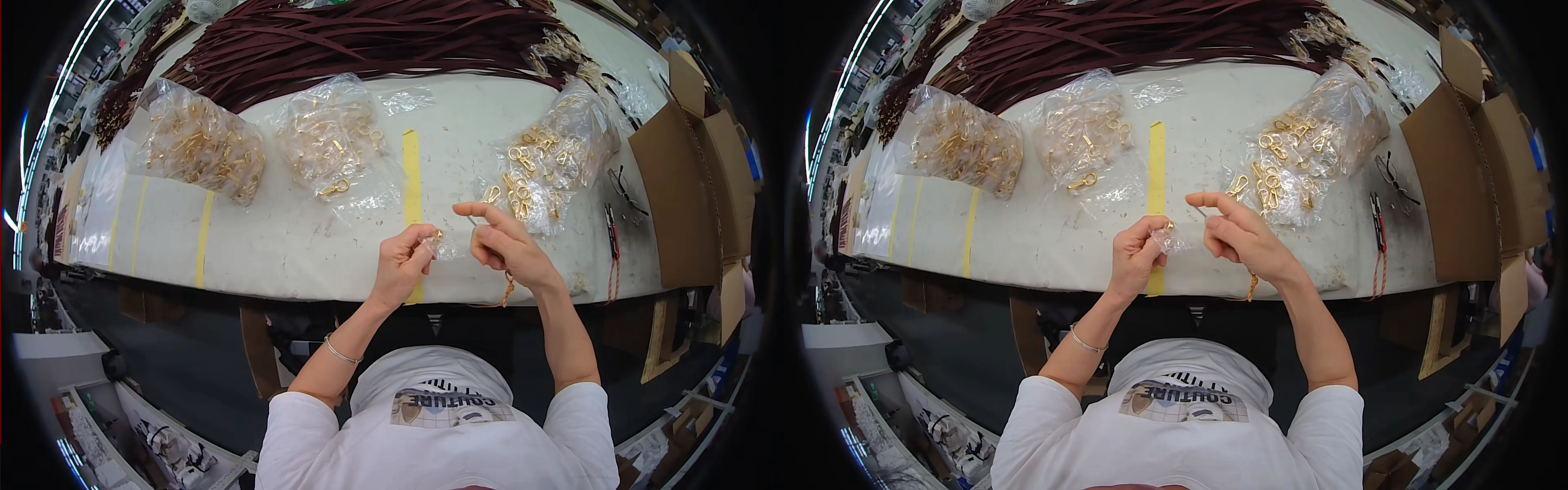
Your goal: Assembling gold-colored metal clasps onto leather straps and thin chains in a workshop.
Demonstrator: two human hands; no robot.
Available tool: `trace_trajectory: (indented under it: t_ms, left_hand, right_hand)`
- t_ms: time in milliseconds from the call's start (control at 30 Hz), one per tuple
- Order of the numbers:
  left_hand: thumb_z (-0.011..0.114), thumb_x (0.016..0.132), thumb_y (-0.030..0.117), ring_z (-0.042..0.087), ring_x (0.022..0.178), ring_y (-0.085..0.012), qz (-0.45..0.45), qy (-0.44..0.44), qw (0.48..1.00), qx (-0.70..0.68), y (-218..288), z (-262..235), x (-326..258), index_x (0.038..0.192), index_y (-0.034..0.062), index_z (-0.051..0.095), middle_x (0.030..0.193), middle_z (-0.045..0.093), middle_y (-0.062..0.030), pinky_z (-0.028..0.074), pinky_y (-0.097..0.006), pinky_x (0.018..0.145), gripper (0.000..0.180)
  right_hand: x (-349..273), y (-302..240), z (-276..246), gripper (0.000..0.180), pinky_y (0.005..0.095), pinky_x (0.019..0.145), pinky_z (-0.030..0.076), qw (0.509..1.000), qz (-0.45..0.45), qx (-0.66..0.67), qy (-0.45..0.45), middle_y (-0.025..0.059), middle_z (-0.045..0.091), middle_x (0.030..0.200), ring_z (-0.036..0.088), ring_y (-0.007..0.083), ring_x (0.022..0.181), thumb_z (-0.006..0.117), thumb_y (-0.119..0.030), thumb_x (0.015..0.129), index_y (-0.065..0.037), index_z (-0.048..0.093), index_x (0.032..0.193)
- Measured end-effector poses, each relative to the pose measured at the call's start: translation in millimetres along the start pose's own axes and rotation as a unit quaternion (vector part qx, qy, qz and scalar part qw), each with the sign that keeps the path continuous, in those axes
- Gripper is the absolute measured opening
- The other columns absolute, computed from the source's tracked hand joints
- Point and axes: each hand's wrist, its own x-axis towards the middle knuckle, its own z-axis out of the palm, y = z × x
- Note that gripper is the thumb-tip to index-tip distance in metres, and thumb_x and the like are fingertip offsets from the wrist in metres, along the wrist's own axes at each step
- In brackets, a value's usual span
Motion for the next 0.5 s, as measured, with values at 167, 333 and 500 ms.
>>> trace_trajectory:
  t_ms: [167, 333, 500]
  left_hand:
    - [0.047, 0.083, 0.005, 0.043, 0.048, -0.0032, 0.053, 0.010, 0.998, 0.026, -8.2, 3.9, -1.2, 0.093, -0.0018, 0.054, 0.063, 0.051, 0.0004, 0.035, -0.017, 0.043, 0.014]
    - [0.046, 0.084, 0.006, 0.044, 0.048, -0.0038, 0.030, -0.003, 0.998, 0.049, -1.3, 7.5, -2.2, 0.095, -0.0022, 0.051, 0.063, 0.053, -0.0011, 0.036, -0.018, 0.043, 0.015]
    - [0.045, 0.085, 0.009, 0.049, 0.049, -0.0057, -0.051, -0.005, 0.998, -0.020, 8.1, 9.4, -3.0, 0.089, -0.0014, 0.051, 0.067, 0.056, -0.0035, 0.039, -0.018, 0.043, 0.012]
  right_hand:
    - [1.8, 9.3, 20.4, 0.045, 0.0157, 0.045, 0.030, 0.998, 0.015, -0.014, -0.059, 0.0009, 0.052, 0.063, 0.037, 0.0027, 0.048, 0.041, -0.008, 0.084, -0.007, 0.033, 0.128]
    - [8.7, 19.9, 19.0, 0.039, 0.0160, 0.046, 0.032, 0.999, -0.035, -0.035, -0.001, 0.0004, 0.052, 0.062, 0.038, 0.0025, 0.049, 0.042, -0.005, 0.083, -0.007, 0.043, 0.122]
    - [11.8, 29.4, 20.3, 0.038, 0.0187, 0.050, 0.038, 0.980, -0.126, -0.141, 0.064, 0.0000, 0.051, 0.062, 0.044, 0.0045, 0.054, 0.043, 0.001, 0.079, -0.008, 0.051, 0.116]
